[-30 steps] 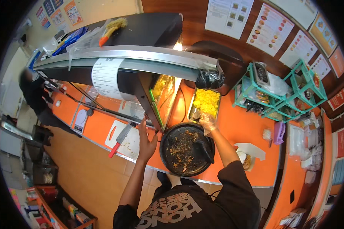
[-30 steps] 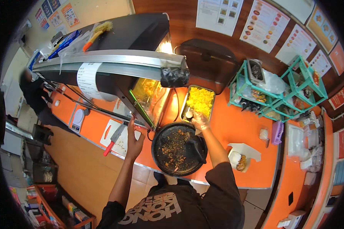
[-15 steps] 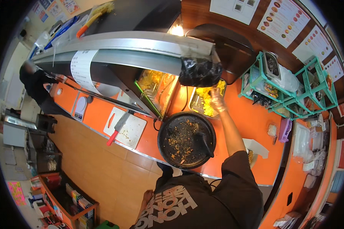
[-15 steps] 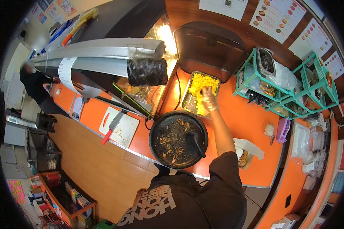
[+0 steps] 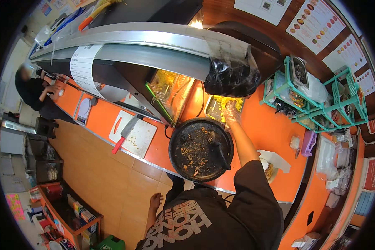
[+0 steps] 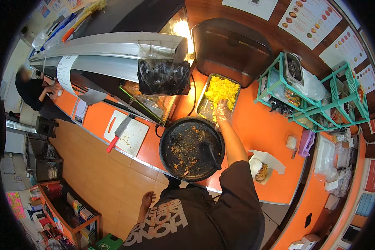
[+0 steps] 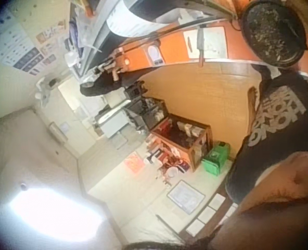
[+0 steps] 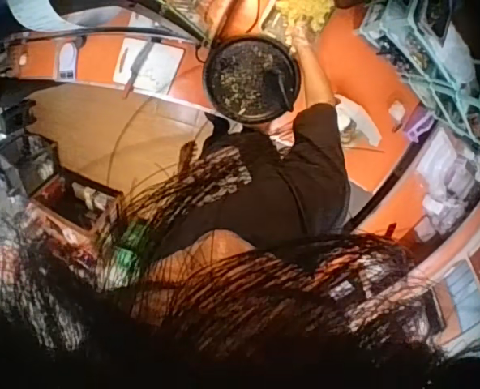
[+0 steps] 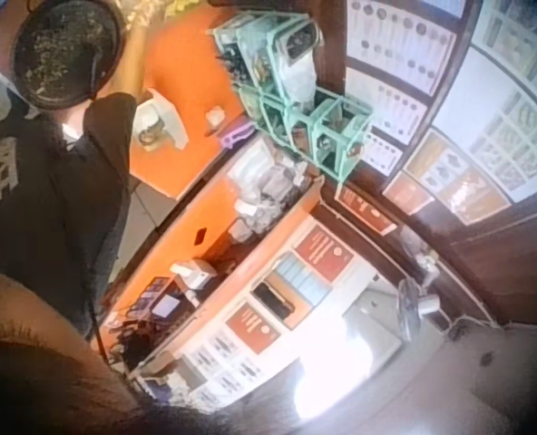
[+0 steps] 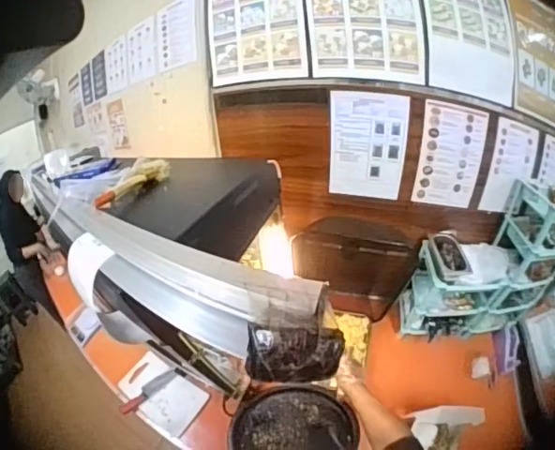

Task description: The recorder prepares a food order by placing rice and fried chicken into a container, adding condiment packets, and checking a receipt.

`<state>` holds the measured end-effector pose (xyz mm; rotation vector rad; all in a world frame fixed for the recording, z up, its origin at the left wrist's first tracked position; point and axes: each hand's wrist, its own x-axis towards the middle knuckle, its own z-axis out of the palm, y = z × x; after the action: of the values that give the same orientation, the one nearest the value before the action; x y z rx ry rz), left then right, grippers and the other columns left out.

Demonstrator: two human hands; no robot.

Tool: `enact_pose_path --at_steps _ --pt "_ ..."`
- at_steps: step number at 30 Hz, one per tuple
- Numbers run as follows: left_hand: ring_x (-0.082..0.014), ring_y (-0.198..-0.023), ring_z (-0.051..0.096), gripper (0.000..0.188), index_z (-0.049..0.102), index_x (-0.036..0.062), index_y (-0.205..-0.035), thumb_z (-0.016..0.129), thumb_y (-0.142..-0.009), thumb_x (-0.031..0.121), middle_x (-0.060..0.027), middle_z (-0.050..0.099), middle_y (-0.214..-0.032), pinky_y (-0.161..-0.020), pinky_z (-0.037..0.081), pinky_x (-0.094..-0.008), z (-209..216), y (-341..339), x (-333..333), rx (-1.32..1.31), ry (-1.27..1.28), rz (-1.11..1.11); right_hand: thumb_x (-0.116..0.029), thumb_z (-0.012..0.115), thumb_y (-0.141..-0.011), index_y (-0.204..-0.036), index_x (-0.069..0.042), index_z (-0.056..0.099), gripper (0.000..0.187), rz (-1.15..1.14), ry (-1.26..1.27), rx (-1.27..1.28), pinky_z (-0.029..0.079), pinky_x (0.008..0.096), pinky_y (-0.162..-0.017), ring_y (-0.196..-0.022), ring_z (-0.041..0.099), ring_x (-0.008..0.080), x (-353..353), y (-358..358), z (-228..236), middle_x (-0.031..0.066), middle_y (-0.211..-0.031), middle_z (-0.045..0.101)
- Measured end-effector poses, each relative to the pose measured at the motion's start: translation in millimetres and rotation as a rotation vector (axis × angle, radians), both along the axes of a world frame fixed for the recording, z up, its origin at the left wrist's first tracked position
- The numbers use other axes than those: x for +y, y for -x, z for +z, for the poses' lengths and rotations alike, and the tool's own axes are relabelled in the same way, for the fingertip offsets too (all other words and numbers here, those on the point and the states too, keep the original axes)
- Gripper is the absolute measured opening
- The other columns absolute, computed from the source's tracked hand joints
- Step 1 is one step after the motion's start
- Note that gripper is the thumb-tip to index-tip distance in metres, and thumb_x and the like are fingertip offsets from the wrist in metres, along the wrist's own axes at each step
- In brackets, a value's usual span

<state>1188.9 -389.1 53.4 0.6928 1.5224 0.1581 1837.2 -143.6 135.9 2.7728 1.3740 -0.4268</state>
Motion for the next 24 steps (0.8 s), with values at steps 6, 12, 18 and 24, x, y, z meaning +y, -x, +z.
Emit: enact_pose_path --at_steps 6,12,18,24 --pt "-0.0224 -0.097 0.065 0.038 0.058 0.0044 -0.123 0.052 -0.098 0.033 -0.0110 0.066 -0.113 -0.079 0.052 -0.0370 72 -45 43 0.025 -0.248 -0.129 -0.038 0.051 -0.093 -0.117 0.000 0.055 0.045 0.060 -0.094 0.039 0.048 0.0479 -0.087 -0.099 0.063 0.0408 10 -6 -25 0.0281 -0.114 0.062" --pt "-0.0268 -0.100 0.065 0.040 0.060 0.0032 -0.121 0.052 -0.097 0.033 -0.0128 0.066 -0.114 -0.082 0.051 -0.0401 7 19 -16 0.109 0.034 -0.149 -0.035 0.055 -0.092 -0.115 -0.002 0.058 0.040 0.215 -0.423 0.060 0.047 0.0421 -0.083 -0.097 0.060 0.0332 -6 -73 -77 0.0201 -0.105 0.062" --pt "-0.0285 -0.098 0.065 0.038 0.061 0.0022 -0.121 0.052 -0.096 0.030 -0.0135 0.066 -0.116 -0.084 0.051 -0.0426 -43 112 -84 0.161 -0.430 -0.785 -0.040 0.066 -0.090 -0.122 0.000 0.050 0.054 -0.522 -1.017 1.503 0.051 0.0346 -0.065 -0.070 0.061 0.0263 -13 -71 -58 0.0140 -0.082 0.064" --pt "-0.0288 -0.097 0.065 0.037 0.061 0.0020 -0.120 0.052 -0.096 0.028 -0.0135 0.066 -0.114 -0.084 0.051 -0.0430 -38 107 -81 0.120 -0.415 -0.804 -0.039 0.064 -0.093 -0.107 -0.015 0.055 0.029 -0.860 -0.563 1.594 0.030 0.0198 -0.038 -0.043 0.037 0.0061 -39 -1 72 -0.0019 -0.063 0.048"
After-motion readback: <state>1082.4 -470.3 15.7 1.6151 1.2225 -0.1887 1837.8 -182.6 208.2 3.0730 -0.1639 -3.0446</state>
